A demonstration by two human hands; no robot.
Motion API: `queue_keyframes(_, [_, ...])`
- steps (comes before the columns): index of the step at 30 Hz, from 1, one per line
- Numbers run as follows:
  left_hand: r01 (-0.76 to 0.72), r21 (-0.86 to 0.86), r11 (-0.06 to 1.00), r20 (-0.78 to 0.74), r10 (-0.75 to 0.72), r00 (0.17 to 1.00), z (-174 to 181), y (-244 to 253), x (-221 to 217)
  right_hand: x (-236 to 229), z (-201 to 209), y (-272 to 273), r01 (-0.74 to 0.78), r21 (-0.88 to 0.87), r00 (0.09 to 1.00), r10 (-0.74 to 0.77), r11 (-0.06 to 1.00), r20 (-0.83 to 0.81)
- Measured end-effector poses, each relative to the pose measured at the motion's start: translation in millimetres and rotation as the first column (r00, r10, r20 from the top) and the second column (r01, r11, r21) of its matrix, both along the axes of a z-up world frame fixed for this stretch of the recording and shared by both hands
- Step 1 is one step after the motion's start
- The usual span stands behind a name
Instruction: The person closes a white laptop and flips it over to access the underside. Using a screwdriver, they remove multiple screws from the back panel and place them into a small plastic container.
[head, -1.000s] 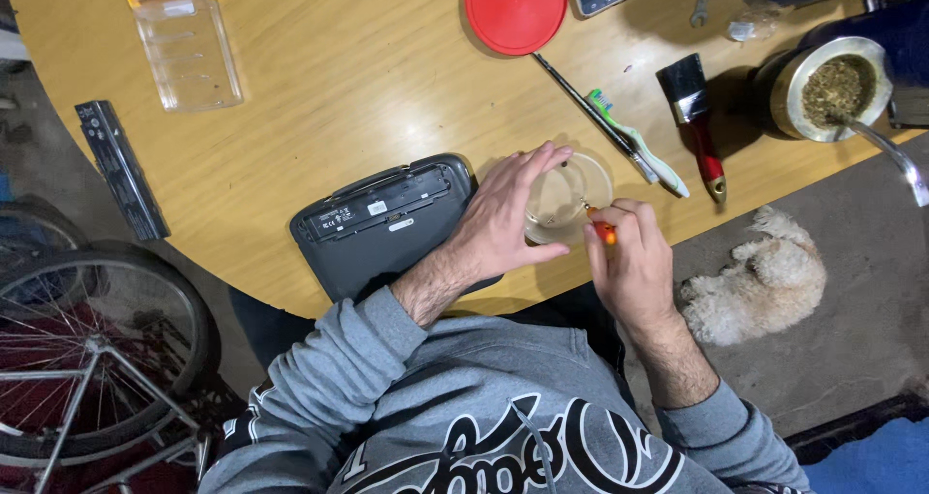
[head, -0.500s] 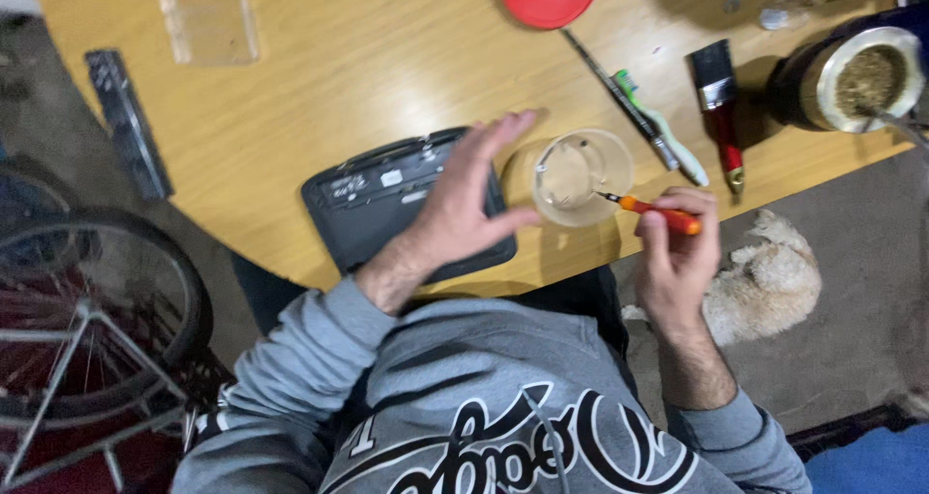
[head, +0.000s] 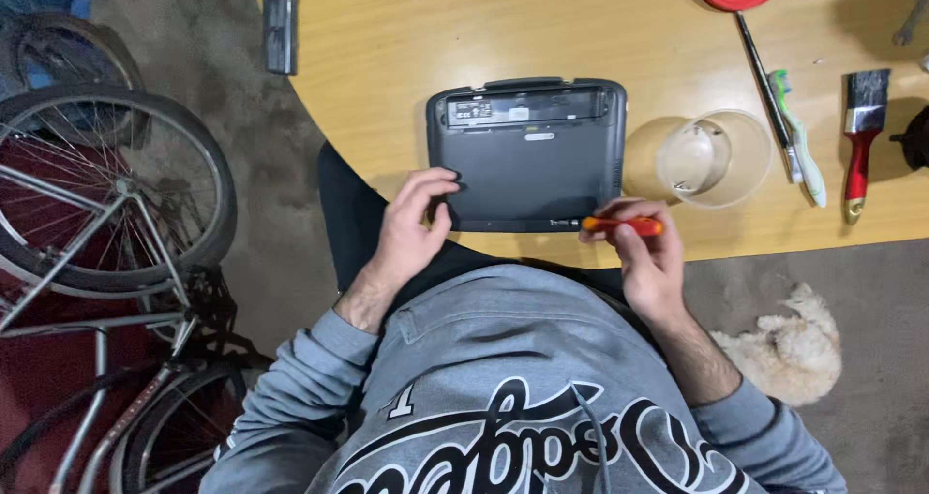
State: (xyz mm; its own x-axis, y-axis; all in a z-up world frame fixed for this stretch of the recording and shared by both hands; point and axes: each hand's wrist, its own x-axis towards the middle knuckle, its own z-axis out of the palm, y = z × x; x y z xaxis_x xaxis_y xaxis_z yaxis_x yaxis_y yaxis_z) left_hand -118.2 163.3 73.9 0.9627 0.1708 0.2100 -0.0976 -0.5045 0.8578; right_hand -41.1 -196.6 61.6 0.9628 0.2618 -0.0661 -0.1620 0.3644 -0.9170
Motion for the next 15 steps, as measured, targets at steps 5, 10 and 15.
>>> queue_keyframes(5, [-0.088, -0.034, 0.996, 0.098, 0.09, 0.991, -1.2, 2.0, -2.4, -1.1, -22.3, -4.3, -0.058, -0.099, 0.996, 0.064, 0.993, 0.056])
queue_keyframes(10, [-0.208, -0.091, 0.974, 0.051, 0.213, 0.976, -51.6, 23.6, -8.0, -5.8, -39.2, -13.7, 0.015, -0.084, 0.999, -0.012, 0.996, 0.032])
queue_keyframes(15, [-0.131, 0.054, 0.99, 0.047, 0.128, 0.991, -37.3, 11.2, -3.8, -6.4, -26.5, -11.9, 0.023, -0.069, 1.0, -0.024, 0.997, -0.02])
